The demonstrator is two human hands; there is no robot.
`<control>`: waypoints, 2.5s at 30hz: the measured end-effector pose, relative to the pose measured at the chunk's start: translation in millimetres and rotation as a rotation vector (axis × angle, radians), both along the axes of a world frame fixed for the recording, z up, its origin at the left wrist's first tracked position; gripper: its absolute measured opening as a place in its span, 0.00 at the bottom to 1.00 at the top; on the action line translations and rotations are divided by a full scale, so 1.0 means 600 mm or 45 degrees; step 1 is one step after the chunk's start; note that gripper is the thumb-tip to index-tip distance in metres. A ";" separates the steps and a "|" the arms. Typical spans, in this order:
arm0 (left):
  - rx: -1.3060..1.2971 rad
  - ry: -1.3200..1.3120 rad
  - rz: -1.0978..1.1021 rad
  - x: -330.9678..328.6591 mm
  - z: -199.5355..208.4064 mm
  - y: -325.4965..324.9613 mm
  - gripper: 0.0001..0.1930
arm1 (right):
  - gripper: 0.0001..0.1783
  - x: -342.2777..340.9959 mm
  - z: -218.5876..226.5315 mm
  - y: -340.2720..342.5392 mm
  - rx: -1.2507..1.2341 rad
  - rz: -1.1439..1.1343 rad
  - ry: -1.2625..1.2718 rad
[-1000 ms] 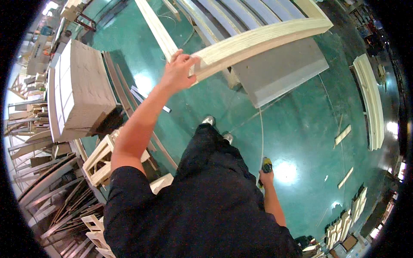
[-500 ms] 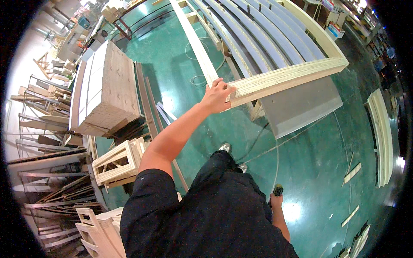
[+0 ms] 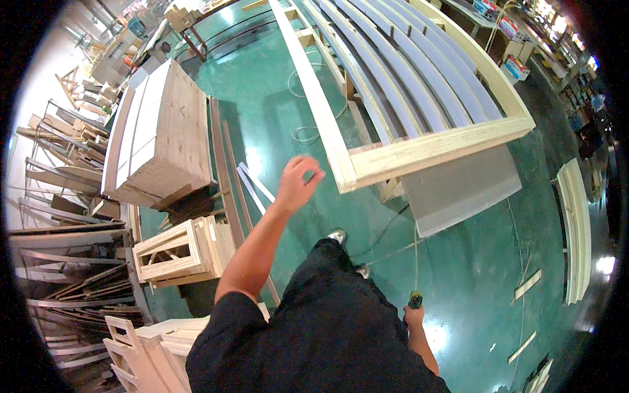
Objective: The person assembles a large wooden frame structure using a pneumatic nail gun. They position long wooden planks onto a pre-existing frame and secure them with nails. The person also retrieves small wooden blocks from a bucket and attaches them to the frame as supports.
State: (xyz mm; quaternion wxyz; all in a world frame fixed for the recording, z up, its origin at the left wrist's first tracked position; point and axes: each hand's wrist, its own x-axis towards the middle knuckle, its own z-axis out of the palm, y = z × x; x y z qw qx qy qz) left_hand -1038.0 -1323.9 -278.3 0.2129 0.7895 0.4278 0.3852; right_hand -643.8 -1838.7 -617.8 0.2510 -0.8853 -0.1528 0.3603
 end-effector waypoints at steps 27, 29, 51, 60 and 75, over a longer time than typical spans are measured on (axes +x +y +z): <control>0.333 0.650 -1.341 0.033 0.054 0.324 0.39 | 0.33 -0.327 0.429 0.536 0.154 0.133 -0.052; 0.414 0.766 -1.390 0.067 0.051 0.331 0.49 | 0.37 -0.334 0.467 0.557 0.173 0.167 -0.023; 0.142 0.846 -1.834 0.150 0.010 0.390 0.41 | 0.43 -0.334 0.665 0.768 0.263 0.358 0.073; 0.118 0.615 -1.825 0.146 -0.025 0.392 0.46 | 0.40 -0.324 0.663 0.810 0.205 0.421 0.248; 0.055 0.678 -1.768 0.139 -0.011 0.386 0.46 | 0.38 -0.321 0.670 0.814 -0.004 0.584 0.055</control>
